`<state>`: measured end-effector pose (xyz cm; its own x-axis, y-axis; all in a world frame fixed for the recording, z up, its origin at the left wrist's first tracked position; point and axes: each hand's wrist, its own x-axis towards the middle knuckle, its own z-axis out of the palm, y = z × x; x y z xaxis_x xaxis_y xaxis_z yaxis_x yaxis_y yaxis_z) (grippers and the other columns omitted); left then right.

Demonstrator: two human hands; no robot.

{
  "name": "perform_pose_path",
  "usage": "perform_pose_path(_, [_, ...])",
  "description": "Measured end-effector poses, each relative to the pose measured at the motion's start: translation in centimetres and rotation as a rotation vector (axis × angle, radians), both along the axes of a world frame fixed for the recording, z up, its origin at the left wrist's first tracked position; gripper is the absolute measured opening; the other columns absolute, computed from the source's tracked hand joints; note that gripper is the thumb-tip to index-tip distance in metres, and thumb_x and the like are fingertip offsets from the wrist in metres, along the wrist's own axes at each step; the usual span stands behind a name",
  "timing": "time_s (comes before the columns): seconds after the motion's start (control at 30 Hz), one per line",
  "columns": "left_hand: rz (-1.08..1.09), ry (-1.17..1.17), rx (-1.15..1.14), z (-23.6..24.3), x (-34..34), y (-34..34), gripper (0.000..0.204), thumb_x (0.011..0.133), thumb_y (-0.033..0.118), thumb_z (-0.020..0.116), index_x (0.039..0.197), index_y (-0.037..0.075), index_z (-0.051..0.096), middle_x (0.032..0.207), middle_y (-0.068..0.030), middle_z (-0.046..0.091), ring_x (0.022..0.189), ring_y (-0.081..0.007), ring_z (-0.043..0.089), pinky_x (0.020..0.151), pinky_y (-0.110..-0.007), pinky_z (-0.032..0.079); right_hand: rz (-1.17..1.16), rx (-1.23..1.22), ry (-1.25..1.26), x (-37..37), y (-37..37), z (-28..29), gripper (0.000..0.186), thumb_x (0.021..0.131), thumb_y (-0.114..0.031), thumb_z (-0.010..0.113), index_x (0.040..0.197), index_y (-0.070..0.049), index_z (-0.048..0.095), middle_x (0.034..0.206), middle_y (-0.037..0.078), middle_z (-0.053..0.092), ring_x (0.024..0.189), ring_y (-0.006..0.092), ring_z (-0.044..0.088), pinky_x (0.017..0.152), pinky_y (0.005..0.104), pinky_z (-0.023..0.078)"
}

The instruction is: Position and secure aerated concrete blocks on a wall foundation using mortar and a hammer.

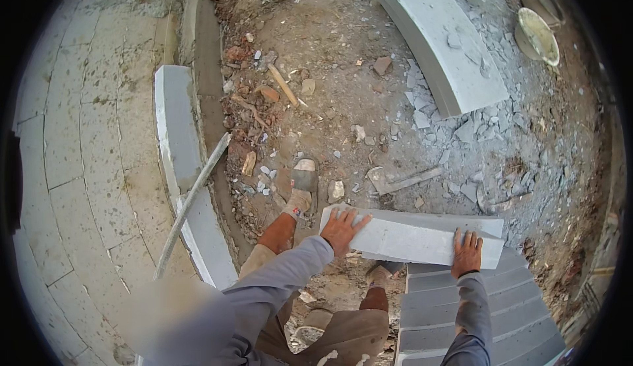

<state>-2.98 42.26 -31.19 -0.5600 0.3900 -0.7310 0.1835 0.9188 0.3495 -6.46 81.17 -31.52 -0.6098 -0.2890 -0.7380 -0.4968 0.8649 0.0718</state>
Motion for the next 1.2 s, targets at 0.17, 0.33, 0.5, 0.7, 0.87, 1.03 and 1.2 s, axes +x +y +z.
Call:
perform_pose_path(0.17, [-0.181, 0.089, 0.061, 3.6, -7.7, -7.0, 0.103, 0.071, 0.026, 0.080, 0.153, 0.024, 0.017, 0.145, -0.0216, 0.035, 0.134, -0.0360, 0.035, 0.111, -0.057, 0.022, -0.208, -0.099, 0.115, 0.7, -5.4, 4.6, 0.102, 0.059, -0.018, 0.076, 0.145, 0.000, 0.024, 0.132, 0.025, 0.041, 0.127, 0.0409, 0.037, 0.106, 0.0514, 0.026])
perform_pose_path(0.33, [-0.178, 0.177, 0.161, 12.5, -13.1, -17.2, 0.103, 0.065, 0.023, 0.080, 0.151, 0.023, 0.024, 0.143, -0.0211, 0.038, 0.132, -0.0348, 0.039, 0.110, -0.056, 0.024, -0.246, -0.134, 0.127, -3.3, -15.6, 14.9, 0.109, 0.053, -0.023, 0.080, 0.144, 0.002, 0.025, 0.129, 0.025, 0.042, 0.122, 0.0386, 0.041, 0.102, 0.0502, 0.029])
perform_pose_path(0.5, [-0.020, 0.272, 0.220, 25.4, -17.7, -30.0, 0.108, 0.058, 0.023, 0.082, 0.151, 0.022, 0.025, 0.140, -0.0211, 0.040, 0.130, -0.0363, 0.040, 0.107, -0.056, 0.026, -0.139, -0.057, 0.048, -12.7, -27.7, 28.0, 0.106, 0.054, -0.028, 0.080, 0.144, -0.002, 0.030, 0.130, 0.022, 0.043, 0.126, 0.0373, 0.039, 0.104, 0.0512, 0.027])
perform_pose_path(0.7, [0.290, 0.454, 0.085, 40.0, -18.8, -42.0, 0.112, 0.054, 0.025, 0.086, 0.149, 0.019, 0.029, 0.138, -0.0222, 0.041, 0.129, -0.0389, 0.040, 0.108, -0.057, 0.024, 0.195, -0.346, 0.204, -28.7, -40.4, 38.9, 0.096, 0.053, -0.020, 0.074, 0.141, -0.006, 0.037, 0.128, 0.022, 0.044, 0.124, 0.0377, 0.040, 0.101, 0.0518, 0.029])
perform_pose_path(0.87, [0.547, 0.586, -0.056, 47.7, -21.6, -46.0, 0.111, 0.053, 0.025, 0.087, 0.148, 0.017, 0.031, 0.136, -0.0216, 0.042, 0.129, -0.0385, 0.040, 0.106, -0.058, 0.025, 0.483, -0.508, 0.330, -42.8, -50.7, 45.4, 0.091, 0.053, -0.015, 0.072, 0.139, -0.008, 0.041, 0.128, 0.023, 0.046, 0.126, 0.0372, 0.041, 0.103, 0.0505, 0.029])
perform_pose_path(1.03, [0.767, 0.675, -0.112, 48.9, -28.5, -50.3, 0.111, 0.054, 0.029, 0.086, 0.148, 0.016, 0.030, 0.135, -0.0209, 0.042, 0.127, -0.0380, 0.040, 0.105, -0.057, 0.026, 0.740, -0.531, 0.276, -57.5, -60.9, 47.6, 0.094, 0.053, -0.021, 0.073, 0.139, -0.008, 0.040, 0.128, 0.023, 0.046, 0.126, 0.0375, 0.041, 0.102, 0.0509, 0.031])
perform_pose_path(1.2, [1.011, 0.562, -0.198, 47.9, -36.8, -53.4, 0.108, 0.057, 0.028, 0.085, 0.149, 0.016, 0.030, 0.136, -0.0225, 0.040, 0.128, -0.0385, 0.039, 0.105, -0.056, 0.026, 1.021, -0.439, 0.180, -71.7, -74.1, 45.3, 0.091, 0.056, -0.022, 0.073, 0.139, -0.009, 0.040, 0.123, 0.023, 0.046, 0.120, 0.0380, 0.044, 0.101, 0.0493, 0.030])
